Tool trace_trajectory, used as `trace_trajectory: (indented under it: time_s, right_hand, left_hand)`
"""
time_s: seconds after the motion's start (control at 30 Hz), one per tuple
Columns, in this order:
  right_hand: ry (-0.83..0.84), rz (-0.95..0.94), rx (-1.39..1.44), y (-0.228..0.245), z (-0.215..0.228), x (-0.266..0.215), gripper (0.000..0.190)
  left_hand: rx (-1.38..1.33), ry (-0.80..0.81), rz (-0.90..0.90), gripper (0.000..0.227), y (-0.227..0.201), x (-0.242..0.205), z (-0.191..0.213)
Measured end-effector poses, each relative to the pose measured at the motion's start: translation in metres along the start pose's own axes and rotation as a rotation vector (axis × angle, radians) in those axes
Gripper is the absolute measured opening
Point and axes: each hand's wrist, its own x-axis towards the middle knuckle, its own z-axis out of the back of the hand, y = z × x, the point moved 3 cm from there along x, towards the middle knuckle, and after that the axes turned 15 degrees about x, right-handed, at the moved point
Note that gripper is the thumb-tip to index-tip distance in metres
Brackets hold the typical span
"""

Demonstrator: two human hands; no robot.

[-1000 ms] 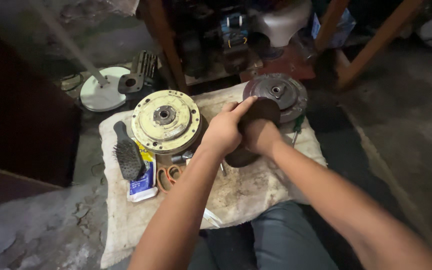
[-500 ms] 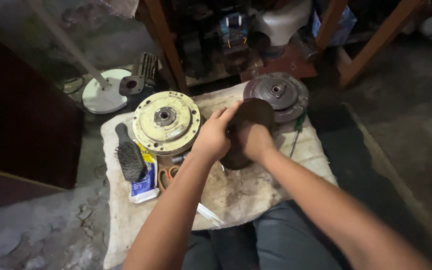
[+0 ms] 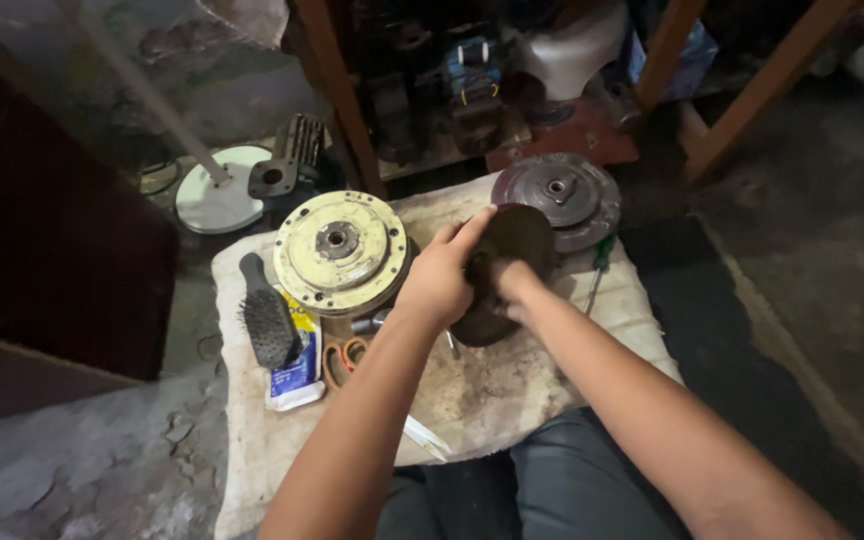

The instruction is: The person cleans various mechanical components by hand and with a cloth.

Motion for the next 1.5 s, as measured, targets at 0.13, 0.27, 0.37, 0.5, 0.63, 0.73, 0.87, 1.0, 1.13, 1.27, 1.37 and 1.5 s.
trace_trajectory:
  time_s: [0.13, 0.27, 0.37, 0.5, 0.63, 0.73, 0.87, 1.0, 1.13, 1.27, 1.37, 1.5]
  right_hand:
    - [-0.061, 0.011, -0.014, -0.008, 0.012, -0.010, 0.036]
    - [-0.071, 0.006, 0.005, -0.007, 0.018, -0.008, 0.036]
    - [-0.060, -0.027, 0.021, -0.005, 0.014, 0.001, 0.035]
    - [0.028, -0.124, 0.177, -0.011, 0.021, 0.007, 0.035]
    - [-0.059, -0.034, 0.131, -0.008, 0.007, 0.001, 0.034]
    - [-0.146, 0.044, 0.065, -0.009, 0.003, -0.014, 0.034]
    - [-0.144, 0.049, 0.062, -0.006, 0.019, -0.010, 0.034]
    - [-0.127, 0.025, 0.061, -0.009, 0.016, -0.003, 0.033]
    - [-0.096, 0.028, 0.056, -0.018, 0.001, 0.001, 0.033]
    - [-0.097, 0.120, -0.102, -0.008, 0.008, -0.001, 0.033]
    - [-0.006, 0.435, -0.473, 0.016, 0.032, -0.030, 0.030]
    - [0.007, 0.567, -0.436, 0.033, 0.055, -0.050, 0.031]
  left_hand:
    - [0.021, -0.032, -0.074, 0.093, 0.000, 0.002, -0.005]
    - [0.028, -0.026, -0.073, 0.092, -0.007, 0.004, -0.003]
    - [0.059, -0.008, -0.056, 0.091, -0.014, 0.004, -0.001]
    - [0.091, -0.022, -0.052, 0.091, -0.020, 0.001, -0.001]
    - [0.043, -0.012, -0.028, 0.092, -0.011, -0.003, 0.000]
    - [0.033, -0.074, -0.095, 0.096, -0.004, -0.004, -0.002]
    - [0.033, -0.086, -0.096, 0.091, -0.007, -0.002, -0.001]
    - [0.063, -0.022, -0.057, 0.097, -0.014, 0.002, 0.001]
    - [0.035, -0.052, -0.033, 0.089, -0.007, -0.002, 0.001]
    - [0.021, -0.102, 0.088, 0.083, 0.019, -0.002, -0.008]
    - [-0.148, -0.308, 0.043, 0.084, 0.048, -0.016, -0.011]
    - [-0.422, -0.258, 0.372, 0.071, 0.086, -0.023, -0.042]
